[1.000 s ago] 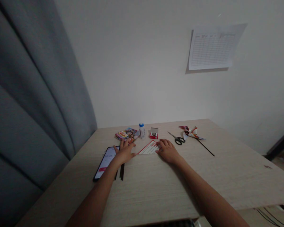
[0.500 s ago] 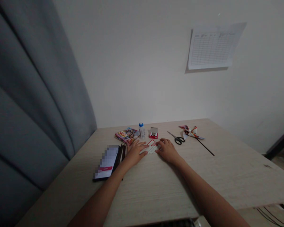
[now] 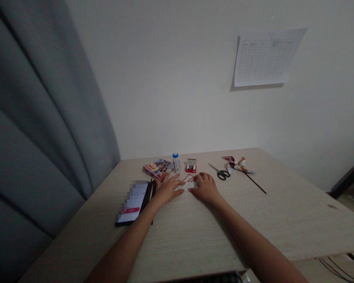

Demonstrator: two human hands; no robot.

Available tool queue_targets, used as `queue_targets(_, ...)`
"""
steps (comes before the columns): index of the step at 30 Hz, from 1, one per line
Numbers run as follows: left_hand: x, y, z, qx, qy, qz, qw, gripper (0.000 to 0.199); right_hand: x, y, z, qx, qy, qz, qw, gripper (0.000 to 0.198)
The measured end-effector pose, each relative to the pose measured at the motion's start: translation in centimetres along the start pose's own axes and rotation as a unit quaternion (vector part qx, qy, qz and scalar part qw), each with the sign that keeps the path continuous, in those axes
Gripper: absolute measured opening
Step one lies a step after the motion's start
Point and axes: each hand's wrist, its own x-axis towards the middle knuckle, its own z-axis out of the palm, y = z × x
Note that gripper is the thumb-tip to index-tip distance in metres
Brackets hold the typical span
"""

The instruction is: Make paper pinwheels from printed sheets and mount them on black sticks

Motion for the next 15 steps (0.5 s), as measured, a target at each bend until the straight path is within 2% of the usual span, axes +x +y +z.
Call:
queue_targets(8, 0.1, -0.2, 0.0, -0.011, -0.005, -0.005, 1.0, 0.039, 0.8, 1.7, -0.8, 0.028, -0.019, 0.013, 0.999, 0.069)
queue_targets(15, -0.1, -0.3, -0.1, -0.011, -0.003, -0.007, 1.0, 0.039, 1.1, 3.1, -1.7, 0.059, -0.025, -0.023, 0.998, 0.065)
